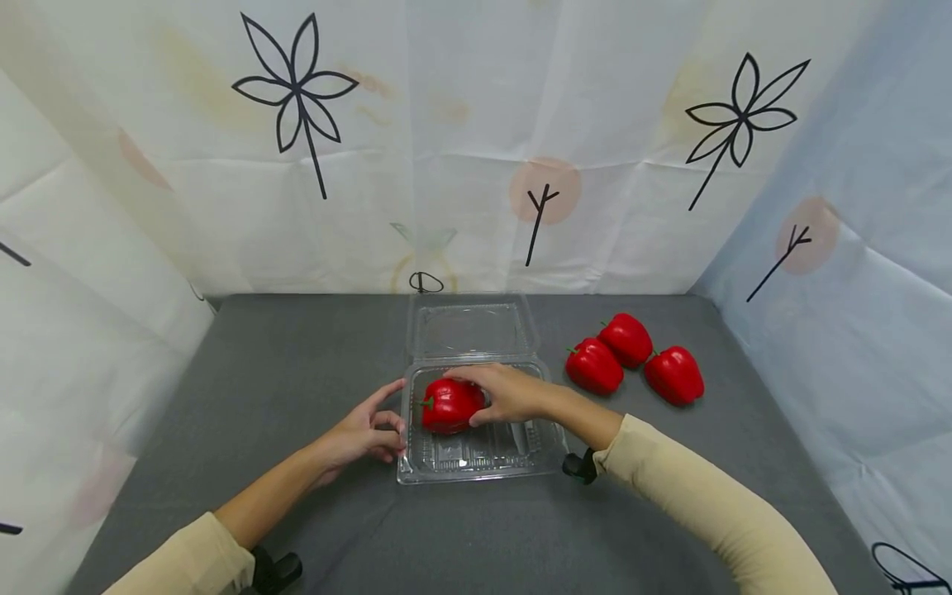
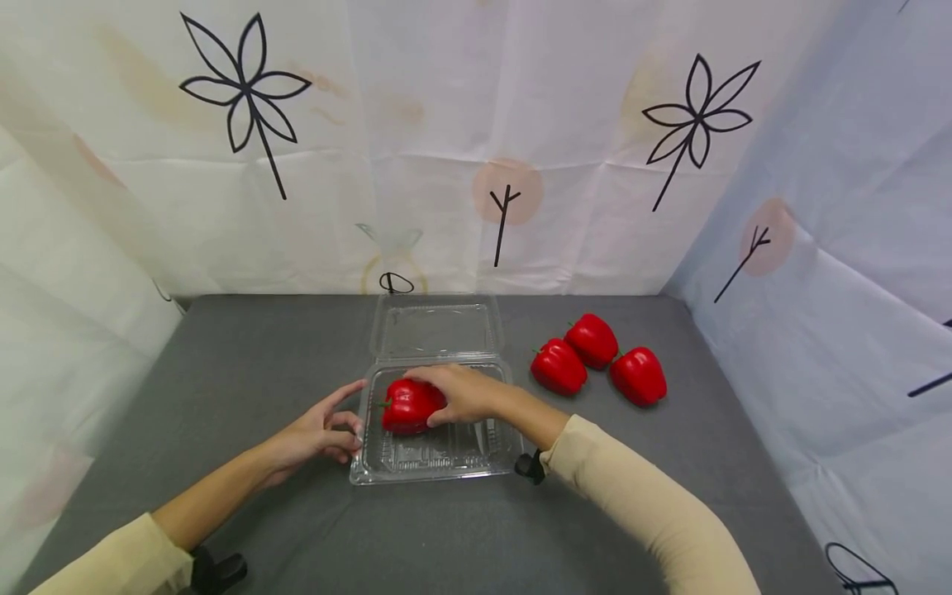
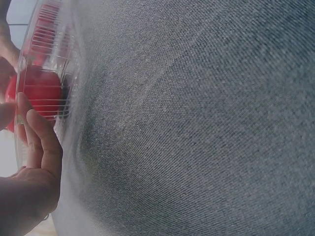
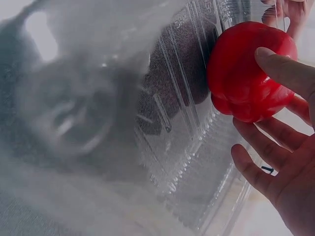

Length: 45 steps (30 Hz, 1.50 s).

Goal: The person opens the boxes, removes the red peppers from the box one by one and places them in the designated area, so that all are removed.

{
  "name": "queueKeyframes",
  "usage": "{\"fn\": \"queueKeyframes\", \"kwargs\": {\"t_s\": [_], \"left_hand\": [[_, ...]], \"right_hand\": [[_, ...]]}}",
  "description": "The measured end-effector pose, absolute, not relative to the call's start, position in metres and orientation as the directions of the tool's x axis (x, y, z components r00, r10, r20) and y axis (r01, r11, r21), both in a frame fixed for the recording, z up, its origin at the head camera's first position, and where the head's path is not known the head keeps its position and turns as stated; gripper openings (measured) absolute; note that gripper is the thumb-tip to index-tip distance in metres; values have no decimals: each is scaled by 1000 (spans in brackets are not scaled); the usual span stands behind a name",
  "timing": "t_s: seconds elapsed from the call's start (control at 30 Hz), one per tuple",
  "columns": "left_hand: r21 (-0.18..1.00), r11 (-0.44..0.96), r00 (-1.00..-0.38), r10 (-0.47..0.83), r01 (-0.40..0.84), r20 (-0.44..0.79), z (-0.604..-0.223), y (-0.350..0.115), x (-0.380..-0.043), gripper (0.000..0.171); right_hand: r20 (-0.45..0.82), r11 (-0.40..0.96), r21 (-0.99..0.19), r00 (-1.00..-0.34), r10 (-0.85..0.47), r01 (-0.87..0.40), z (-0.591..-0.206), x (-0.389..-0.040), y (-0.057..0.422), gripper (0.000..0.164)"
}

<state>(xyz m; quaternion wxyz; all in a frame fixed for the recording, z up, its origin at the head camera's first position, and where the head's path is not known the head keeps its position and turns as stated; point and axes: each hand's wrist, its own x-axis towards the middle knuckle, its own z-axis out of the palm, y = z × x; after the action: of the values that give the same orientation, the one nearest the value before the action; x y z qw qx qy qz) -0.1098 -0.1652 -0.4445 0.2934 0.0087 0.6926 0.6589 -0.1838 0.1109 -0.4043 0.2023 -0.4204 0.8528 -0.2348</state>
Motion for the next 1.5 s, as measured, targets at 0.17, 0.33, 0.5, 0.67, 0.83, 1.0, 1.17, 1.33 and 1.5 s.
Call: {"fn": "queueKeyframes", "kwargs": {"t_s": [0.17,0.33,0.5,0.67,0.83,1.0,1.17,1.33,1.5], "left_hand": [[923,128,-833,398,-363,-383,-444,-164,-109,90],[933,121,-839,409,-340,-359,-443,-164,-108,93],[936,112,-843,409,-334,-350,-443,-164,-106,94],[936,115,-845,404,-334,-351,-444,-163,-105,94],[938,114,-847,406,-327,-344,-443,-163,-105,94],[940,113,-847,410,-321,-338,-441,-162,-104,94],[936,115,-847,399,-333,-351,-441,-162,-106,94],[936,116,-846,402,-334,-351,-445,-163,-107,93],[938,114,-848,403,-326,-344,-447,-164,-107,94]], "right_hand": [[-174,556,-536,-561,-809,-635,-398,-179,121,74],[-185,567,-510,-561,-807,-647,-391,-172,134,73],[-185,578,-503,-574,-798,-642,-384,-167,150,74],[-168,594,-496,-601,-782,-634,-374,-164,169,75],[-133,606,-494,-634,-762,-624,-363,-159,188,78],[-104,618,-468,-654,-749,-632,-354,-155,208,79],[-87,637,-474,-688,-721,-608,-348,-155,229,80],[-79,656,-504,-726,-683,-562,-344,-152,248,79],[-14,645,-530,-755,-656,-551,-344,-150,266,79]]}}
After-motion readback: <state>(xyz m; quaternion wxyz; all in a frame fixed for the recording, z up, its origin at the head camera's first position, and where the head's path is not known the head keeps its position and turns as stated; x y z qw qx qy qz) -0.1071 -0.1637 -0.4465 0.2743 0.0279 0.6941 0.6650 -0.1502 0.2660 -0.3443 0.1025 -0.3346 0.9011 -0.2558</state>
